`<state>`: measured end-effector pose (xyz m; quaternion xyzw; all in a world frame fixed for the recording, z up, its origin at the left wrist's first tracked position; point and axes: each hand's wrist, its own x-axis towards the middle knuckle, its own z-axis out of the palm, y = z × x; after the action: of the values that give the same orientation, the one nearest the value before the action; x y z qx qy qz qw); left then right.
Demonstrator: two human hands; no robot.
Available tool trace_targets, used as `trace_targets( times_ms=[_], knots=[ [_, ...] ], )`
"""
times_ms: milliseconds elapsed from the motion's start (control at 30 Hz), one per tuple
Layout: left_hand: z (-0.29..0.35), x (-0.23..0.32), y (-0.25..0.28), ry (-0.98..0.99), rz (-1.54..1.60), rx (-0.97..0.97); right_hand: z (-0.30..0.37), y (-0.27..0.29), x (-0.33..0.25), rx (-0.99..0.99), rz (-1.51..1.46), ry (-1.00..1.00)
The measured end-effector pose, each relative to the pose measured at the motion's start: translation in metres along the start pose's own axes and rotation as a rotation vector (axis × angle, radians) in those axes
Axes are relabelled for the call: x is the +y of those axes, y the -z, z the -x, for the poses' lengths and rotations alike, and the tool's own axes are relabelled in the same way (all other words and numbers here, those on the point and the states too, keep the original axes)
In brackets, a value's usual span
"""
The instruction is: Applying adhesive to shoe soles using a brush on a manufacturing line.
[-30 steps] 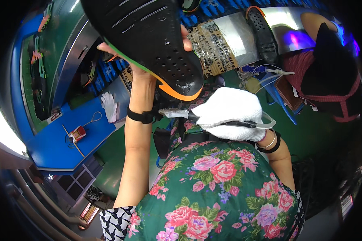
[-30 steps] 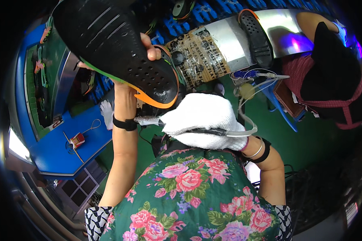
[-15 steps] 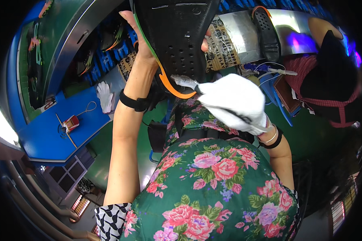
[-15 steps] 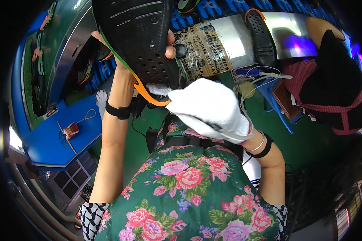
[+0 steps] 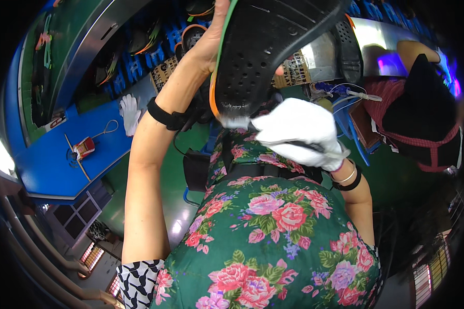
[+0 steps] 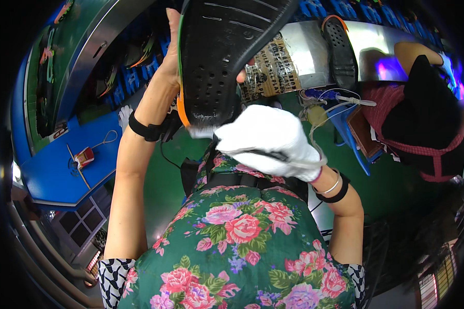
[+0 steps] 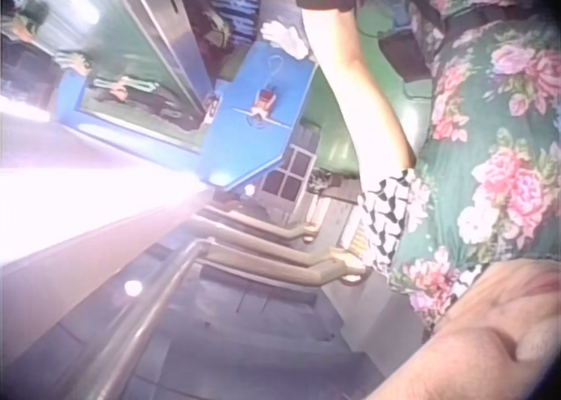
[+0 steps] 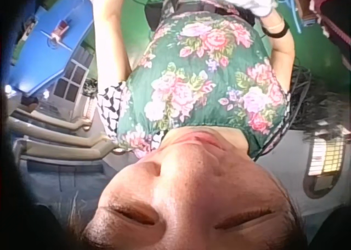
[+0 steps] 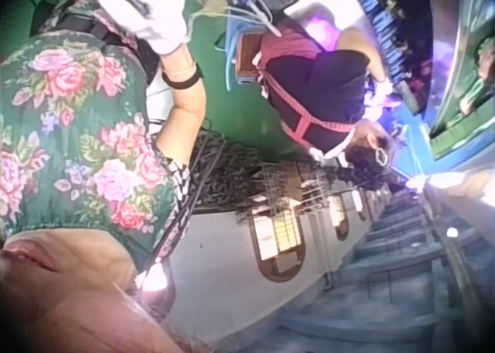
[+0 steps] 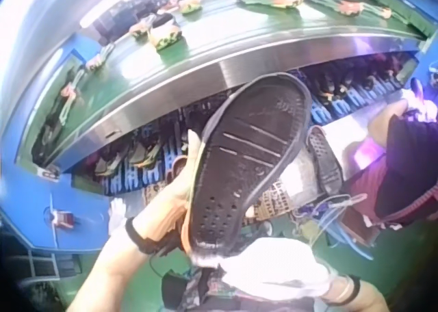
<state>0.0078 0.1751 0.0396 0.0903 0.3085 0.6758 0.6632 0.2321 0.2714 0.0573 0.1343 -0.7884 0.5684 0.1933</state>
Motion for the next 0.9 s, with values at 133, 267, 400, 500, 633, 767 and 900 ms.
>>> trace_targets(
  times_ms=[133, 267, 400, 500, 633, 767, 900],
  knots=[
    [-0.004, -0.006, 0.018, 0.193, 0.079, -0.151, -0.002, 0.005, 0.002, 0.067, -0.069, -0.052],
    [-0.005, -0.01, 0.01, 0.299, 0.02, -0.08, 0.009, -0.009, 0.009, -0.1, 0.186, 0.1],
    [0.004, -0.016, 0.022, 0.205, -0.32, 0.16, 0.001, -0.002, -0.004, -0.068, -0.175, 0.001],
    [0.004, -0.025, 0.031, 0.163, -0.483, 0.273, -0.002, -0.002, 0.002, -0.046, 0.114, 0.051],
    [0.002, -0.025, 0.015, 0.223, -0.582, 0.276, 0.01, -0.011, 0.015, -0.186, 0.141, 0.098],
    [0.006, -0.026, 0.015, 0.273, -0.434, 0.218, -0.006, 0.0, 0.008, -0.098, -0.085, -0.014],
    [0.007, -0.026, 0.021, 0.358, -0.253, 0.14, -0.003, -0.003, 0.01, -0.125, -0.047, -0.046]
  ],
)
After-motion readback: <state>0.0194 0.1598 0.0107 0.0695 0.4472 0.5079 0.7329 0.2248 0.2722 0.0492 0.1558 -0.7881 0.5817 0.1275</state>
